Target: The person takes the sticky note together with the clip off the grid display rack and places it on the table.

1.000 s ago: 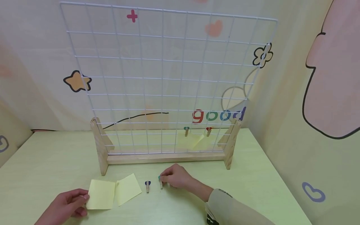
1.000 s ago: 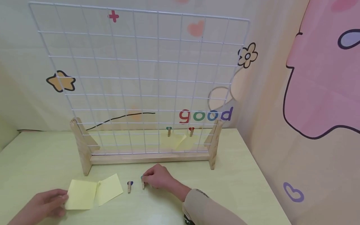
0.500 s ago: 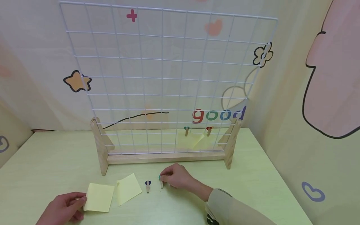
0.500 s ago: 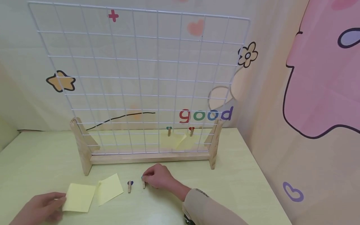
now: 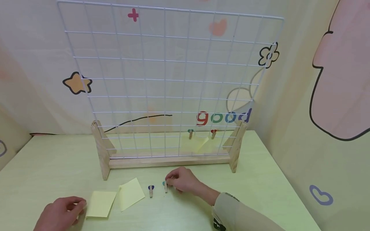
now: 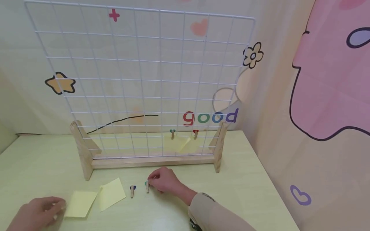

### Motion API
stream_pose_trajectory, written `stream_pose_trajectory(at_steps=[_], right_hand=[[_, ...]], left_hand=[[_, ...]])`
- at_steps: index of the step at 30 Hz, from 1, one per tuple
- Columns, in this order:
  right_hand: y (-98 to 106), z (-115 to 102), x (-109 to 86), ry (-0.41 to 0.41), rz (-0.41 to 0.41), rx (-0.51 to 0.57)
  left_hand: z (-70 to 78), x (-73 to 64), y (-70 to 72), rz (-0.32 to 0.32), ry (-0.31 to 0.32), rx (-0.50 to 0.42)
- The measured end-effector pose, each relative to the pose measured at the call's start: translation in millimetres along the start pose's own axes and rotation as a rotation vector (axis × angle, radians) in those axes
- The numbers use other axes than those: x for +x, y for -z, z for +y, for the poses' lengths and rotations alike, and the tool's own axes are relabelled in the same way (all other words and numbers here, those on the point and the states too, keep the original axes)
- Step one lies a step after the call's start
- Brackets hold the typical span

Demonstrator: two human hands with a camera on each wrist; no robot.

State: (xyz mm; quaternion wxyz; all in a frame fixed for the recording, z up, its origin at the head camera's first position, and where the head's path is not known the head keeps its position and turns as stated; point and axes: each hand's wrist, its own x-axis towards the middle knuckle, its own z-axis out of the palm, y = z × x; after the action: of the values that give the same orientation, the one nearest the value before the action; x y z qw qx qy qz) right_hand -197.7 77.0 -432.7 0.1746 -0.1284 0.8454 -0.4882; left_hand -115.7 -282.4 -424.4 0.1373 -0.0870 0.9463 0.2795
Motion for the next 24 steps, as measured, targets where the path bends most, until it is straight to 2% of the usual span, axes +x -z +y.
stream_pose_trajectory(at_steps=[3, 8, 16, 24], right_hand=[[3, 0, -0.9, -0.017, -0.006, 0.025], [9, -4, -3.5, -0.018, -0.011, 0.032], [29, -17, -6.5, 0.038, 0.015, 0.024], [53, -31, -14.4, 0.095, 0.078, 0.002]], left_hand=[[3.5, -2.5, 2.7, 0.052, -0.044, 0.029], [15.8, -5.1, 6.3, 0.109, -0.135, 0.009], [57.1, 3.2, 2.6, 0.208, -0.318, -0.064], [97.5, 17.8, -8.7, 0.229, -0.456, -0.136]])
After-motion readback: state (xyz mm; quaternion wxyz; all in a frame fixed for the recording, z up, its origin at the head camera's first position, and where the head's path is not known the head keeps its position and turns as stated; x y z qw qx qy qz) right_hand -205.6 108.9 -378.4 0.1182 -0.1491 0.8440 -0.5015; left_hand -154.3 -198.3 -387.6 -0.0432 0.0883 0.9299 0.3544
